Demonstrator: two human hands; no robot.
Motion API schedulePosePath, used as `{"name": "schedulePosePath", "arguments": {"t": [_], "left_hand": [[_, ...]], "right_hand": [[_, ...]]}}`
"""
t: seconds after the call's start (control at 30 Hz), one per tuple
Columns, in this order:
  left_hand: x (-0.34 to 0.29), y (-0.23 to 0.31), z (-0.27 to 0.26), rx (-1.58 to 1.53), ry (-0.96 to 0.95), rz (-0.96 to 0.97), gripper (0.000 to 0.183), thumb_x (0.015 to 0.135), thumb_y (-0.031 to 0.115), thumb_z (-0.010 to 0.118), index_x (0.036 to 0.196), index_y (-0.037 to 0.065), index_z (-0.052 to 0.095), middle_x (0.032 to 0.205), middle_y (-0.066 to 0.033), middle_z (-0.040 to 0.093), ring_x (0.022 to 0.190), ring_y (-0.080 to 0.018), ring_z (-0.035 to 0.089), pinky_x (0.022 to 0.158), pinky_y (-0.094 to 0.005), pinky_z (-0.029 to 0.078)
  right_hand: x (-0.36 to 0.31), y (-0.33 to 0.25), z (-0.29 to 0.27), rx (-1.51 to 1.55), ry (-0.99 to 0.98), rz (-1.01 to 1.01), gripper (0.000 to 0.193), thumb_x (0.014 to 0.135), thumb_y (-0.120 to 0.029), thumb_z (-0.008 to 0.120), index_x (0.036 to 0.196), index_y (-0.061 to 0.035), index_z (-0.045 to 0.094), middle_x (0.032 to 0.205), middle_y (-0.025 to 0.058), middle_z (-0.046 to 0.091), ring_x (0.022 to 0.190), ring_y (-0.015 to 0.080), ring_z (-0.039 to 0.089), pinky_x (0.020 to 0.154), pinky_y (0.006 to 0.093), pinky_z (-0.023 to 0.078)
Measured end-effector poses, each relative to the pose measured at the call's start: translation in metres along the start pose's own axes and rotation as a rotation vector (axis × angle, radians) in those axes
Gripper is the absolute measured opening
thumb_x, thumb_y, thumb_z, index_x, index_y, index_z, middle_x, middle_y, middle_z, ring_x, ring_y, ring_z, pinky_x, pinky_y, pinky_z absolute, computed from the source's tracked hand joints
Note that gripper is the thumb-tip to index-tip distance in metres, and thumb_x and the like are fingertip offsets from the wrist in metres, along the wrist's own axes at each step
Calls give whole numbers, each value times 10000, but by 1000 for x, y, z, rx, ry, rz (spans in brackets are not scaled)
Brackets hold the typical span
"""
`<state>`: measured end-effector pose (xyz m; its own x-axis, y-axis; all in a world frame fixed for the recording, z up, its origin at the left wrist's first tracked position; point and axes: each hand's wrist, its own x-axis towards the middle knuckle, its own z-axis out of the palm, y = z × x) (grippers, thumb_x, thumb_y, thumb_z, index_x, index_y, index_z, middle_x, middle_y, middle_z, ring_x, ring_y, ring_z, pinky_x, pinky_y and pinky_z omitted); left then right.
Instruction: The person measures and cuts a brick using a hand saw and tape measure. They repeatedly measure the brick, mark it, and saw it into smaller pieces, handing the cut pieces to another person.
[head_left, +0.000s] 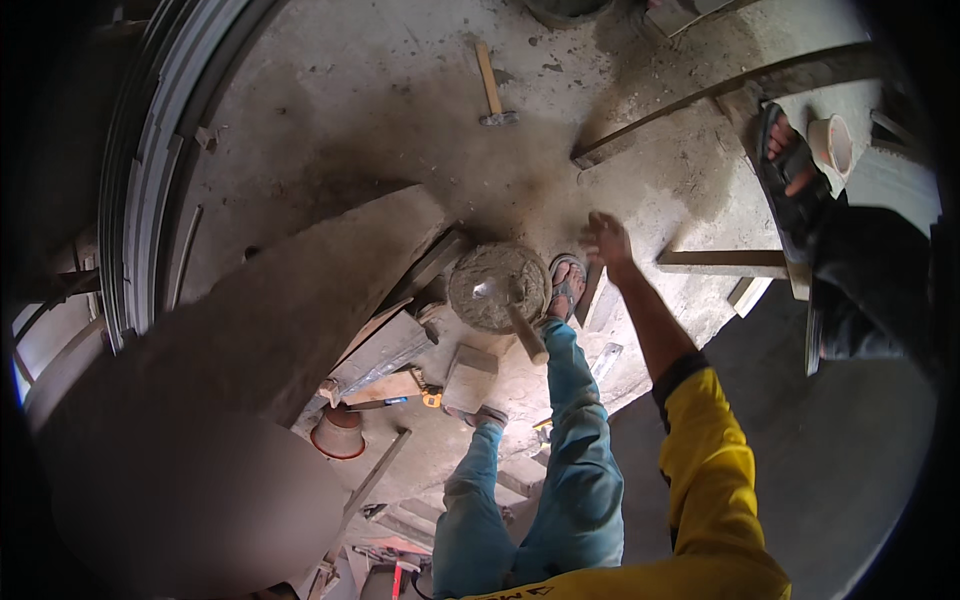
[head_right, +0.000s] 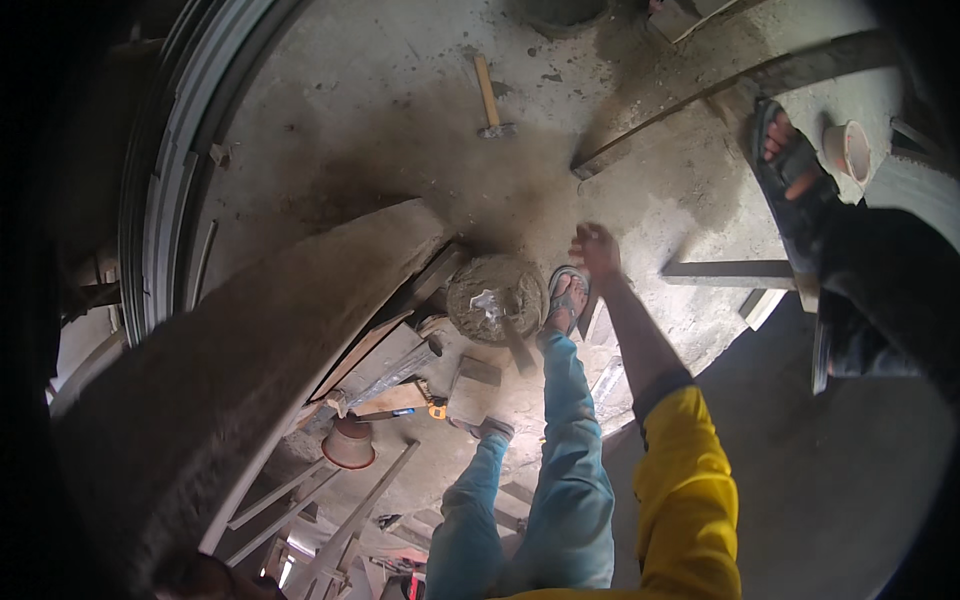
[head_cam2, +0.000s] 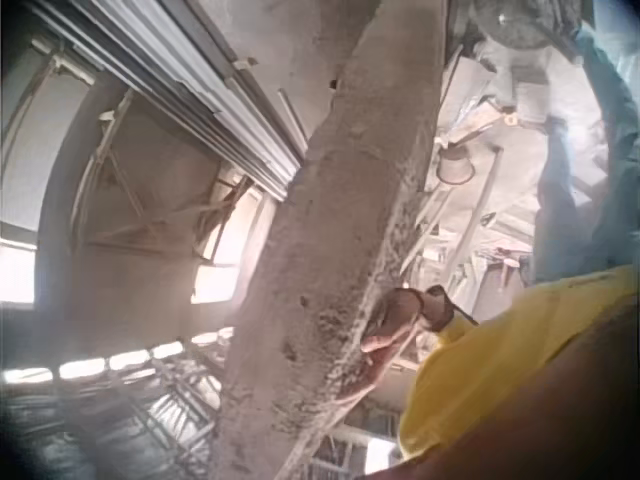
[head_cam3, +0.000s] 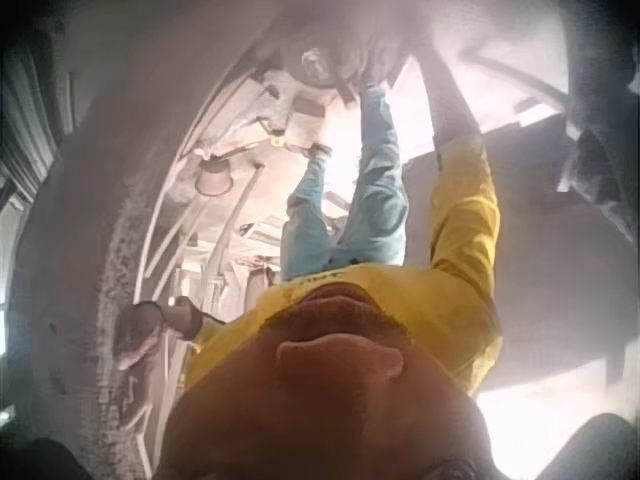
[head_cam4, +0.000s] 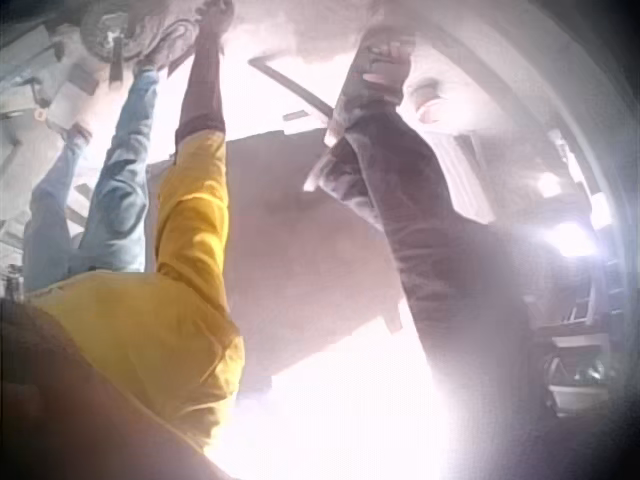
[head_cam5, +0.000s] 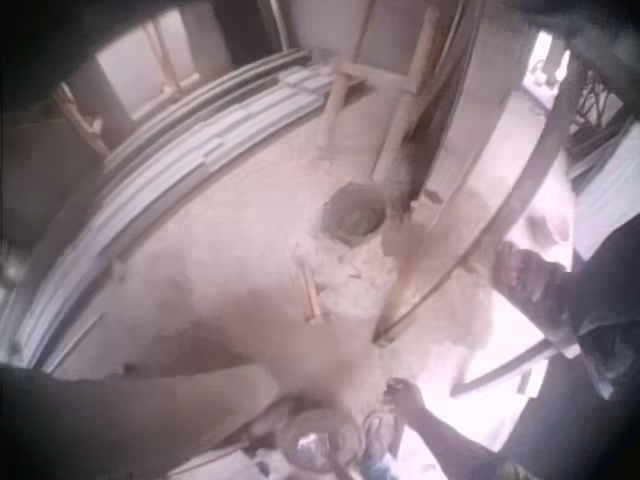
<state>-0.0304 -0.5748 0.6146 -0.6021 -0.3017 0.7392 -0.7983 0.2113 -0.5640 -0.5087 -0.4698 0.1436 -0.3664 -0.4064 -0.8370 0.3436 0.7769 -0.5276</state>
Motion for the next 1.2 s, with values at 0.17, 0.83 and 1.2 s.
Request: {"name": "schedulePosePath", "arguments": {"t": [0.17,0.83,1.2], "left_hand": [[-20,23,14,20,-139,29,844,867,478,777,1469,8,419,1565,-218,357,1491,-368,180,1193,-531,207],[-24,37,12,37,-411,26,820,883,495,744,1484,31,435,1600,-228,276,1513,-380,122,1206,-553,151],[-17,23,-3,-1,-418,-27,807,892,504,725,1492,44,443,1620,-233,231,1526,-387,91,1214,-564,120]], "right_hand": [[191,-138,27,-139,-111,-102,358,1015,-345,524,1319,-167,583,1130,30,670,933,206,679,784,399,517],[290,-212,98,446,3,-70,473,950,-447,691,1318,-199,526,1214,17,520,810,197,422,653,357,438],[120,-21,61,240,-214,381,607,950,-528,678,1394,-170,472,1374,29,539,673,185,501,632,386,494]]}}
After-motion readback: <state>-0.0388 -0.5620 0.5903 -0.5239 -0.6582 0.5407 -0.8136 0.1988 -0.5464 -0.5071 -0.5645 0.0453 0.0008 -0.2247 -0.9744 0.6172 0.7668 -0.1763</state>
